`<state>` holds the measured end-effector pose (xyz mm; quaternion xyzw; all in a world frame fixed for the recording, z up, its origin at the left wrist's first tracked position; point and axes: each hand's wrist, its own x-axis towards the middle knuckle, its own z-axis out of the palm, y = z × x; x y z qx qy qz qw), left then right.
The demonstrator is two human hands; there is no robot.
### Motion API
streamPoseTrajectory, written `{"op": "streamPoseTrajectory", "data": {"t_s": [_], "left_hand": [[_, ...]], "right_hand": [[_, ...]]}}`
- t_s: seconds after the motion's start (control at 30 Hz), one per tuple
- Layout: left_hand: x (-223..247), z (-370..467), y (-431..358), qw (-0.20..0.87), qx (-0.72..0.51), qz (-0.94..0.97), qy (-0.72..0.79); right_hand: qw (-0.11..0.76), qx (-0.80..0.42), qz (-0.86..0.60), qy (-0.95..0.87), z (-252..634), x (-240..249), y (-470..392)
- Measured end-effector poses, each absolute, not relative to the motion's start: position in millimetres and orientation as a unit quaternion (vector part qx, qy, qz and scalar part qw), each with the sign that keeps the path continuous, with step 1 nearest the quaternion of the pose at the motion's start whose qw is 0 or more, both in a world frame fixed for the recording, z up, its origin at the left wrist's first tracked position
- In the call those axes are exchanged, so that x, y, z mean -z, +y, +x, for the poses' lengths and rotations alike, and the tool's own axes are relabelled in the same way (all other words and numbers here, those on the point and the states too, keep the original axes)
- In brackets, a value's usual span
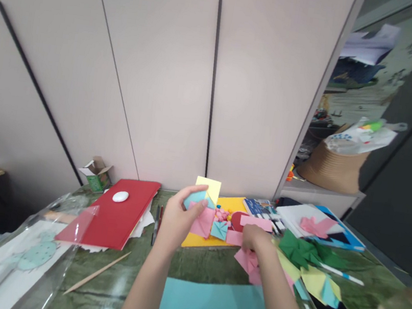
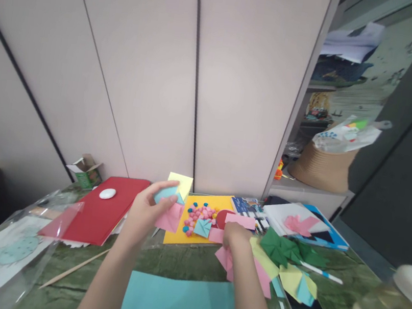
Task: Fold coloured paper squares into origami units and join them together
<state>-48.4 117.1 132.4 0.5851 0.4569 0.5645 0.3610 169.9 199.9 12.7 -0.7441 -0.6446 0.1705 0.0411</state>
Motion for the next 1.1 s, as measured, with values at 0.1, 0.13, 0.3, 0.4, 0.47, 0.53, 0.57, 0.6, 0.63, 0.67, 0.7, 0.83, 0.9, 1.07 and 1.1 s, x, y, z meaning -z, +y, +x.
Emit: {"op": "streamPoseTrajectory", "data": {"t_s": [0.1,0.13,0.3,0.4,0.47,0.53,0.57,0.6,0.63,0.67,0.7,0.83,0.9,1.07,1.1], "left_hand": [[-133,-47,117,0.367,-0.5,0.632,0.465],[-133,-46,117,0.367,-0.476,0.65,0.465],[-123,-40,122,0.292,-0.412,0.717,0.481],[-110,-41,134,0.219,-0.389,0.717,0.535],[-102,-42,142,0.201,-0.385,0.708,0.557],[-95,-44,150,0.19,-0.376,0.709,0.566],[-92,-44,153,0.182,-0.371,0.709,0.571],[-89,-45,157,0.171,-0.367,0.706,0.581],[-86,-47,161,0.157,-0.362,0.7,0.595],[-82,-49,164,0.144,-0.351,0.692,0.614],[-77,-51,168,0.13,-0.333,0.685,0.635],[-47,-64,182,0.129,-0.203,0.666,0.706],[-31,-68,186,0.133,-0.147,0.655,0.729],[-15,-70,187,0.127,-0.125,0.651,0.738],[-17,-69,187,0.128,-0.136,0.652,0.734]], "right_hand": [[0.104,-0.228,-0.725,-0.642,158,-23,198],[0.139,-0.245,-0.708,-0.647,153,-27,197],[0.344,-0.332,-0.571,-0.668,122,-55,192],[0.435,-0.355,-0.51,-0.652,111,-66,185],[0.468,-0.354,-0.492,-0.643,109,-70,182],[0.484,-0.34,-0.496,-0.636,111,-70,181],[0.486,-0.329,-0.505,-0.633,113,-70,181],[0.484,-0.316,-0.516,-0.631,116,-70,182],[0.479,-0.303,-0.53,-0.631,119,-69,183],[0.47,-0.291,-0.543,-0.632,122,-69,184],[0.456,-0.28,-0.556,-0.636,126,-68,186],[0.382,-0.252,-0.605,-0.652,143,-61,193],[0.352,-0.232,-0.632,-0.651,150,-56,196],[0.325,-0.176,-0.667,-0.646,155,-51,198],[0.326,-0.171,-0.664,-0.651,154,-52,197]]}}
